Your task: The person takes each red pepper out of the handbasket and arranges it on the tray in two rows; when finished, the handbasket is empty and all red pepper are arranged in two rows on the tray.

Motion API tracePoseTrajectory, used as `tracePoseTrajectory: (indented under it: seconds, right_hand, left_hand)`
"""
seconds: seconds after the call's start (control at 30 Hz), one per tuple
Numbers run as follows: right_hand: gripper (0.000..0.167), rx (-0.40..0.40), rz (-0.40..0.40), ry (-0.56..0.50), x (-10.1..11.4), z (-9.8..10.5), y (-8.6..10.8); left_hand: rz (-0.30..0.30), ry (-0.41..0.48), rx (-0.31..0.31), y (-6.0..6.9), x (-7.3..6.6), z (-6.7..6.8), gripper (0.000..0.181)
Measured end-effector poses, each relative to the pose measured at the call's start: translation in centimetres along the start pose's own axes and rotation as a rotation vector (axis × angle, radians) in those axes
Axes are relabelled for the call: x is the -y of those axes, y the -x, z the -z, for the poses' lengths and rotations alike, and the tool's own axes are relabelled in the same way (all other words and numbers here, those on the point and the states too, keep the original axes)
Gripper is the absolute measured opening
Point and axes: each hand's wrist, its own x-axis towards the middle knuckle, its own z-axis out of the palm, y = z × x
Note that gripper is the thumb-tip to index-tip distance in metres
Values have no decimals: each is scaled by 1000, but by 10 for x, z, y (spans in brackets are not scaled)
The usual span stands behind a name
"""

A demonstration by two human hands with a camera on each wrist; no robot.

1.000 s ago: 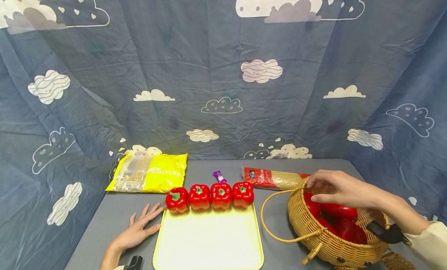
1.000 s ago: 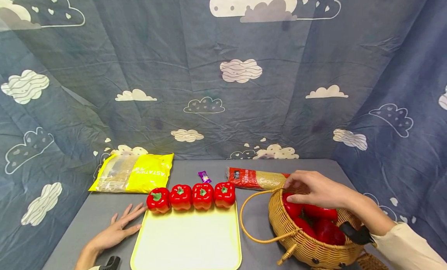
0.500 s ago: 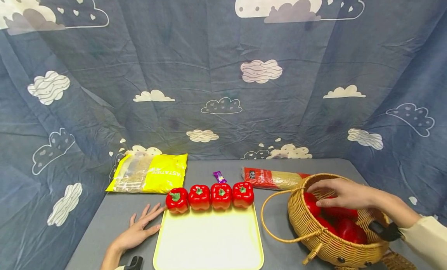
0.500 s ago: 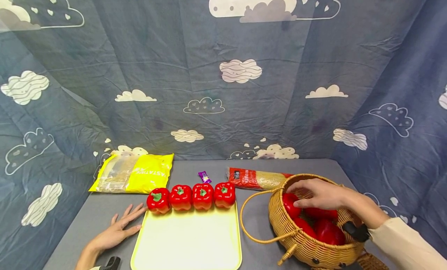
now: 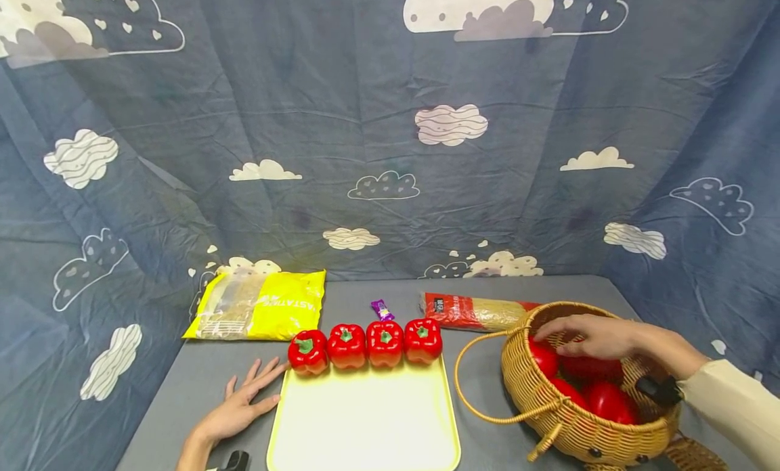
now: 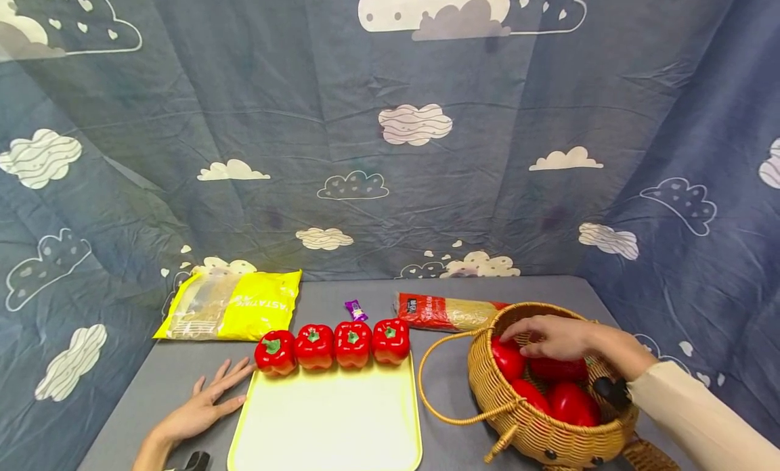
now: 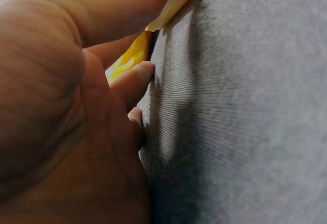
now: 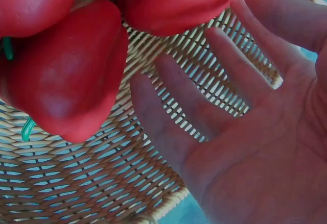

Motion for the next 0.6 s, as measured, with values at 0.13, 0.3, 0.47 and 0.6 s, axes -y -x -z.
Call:
tracePoseTrajectory:
  seconds: [0.13,0.3,0.47,0.6]
  right_hand:
    - [33,11,-6,14,-2,-1,-7]
    - [40,8,-30,8,-2,0,-12]
    - [46,33,-104,-35,4,-2,-14]
    - [50,41,-149,-43,3,-5,-14]
  left_hand:
    - [6,4,1,1,2,0,63]
    - [-3,11,-1,0,2,0,63]
    - [14,-3,-3,1,-1,0,62]
    - [10,-4,-3,1,-2,0,61]
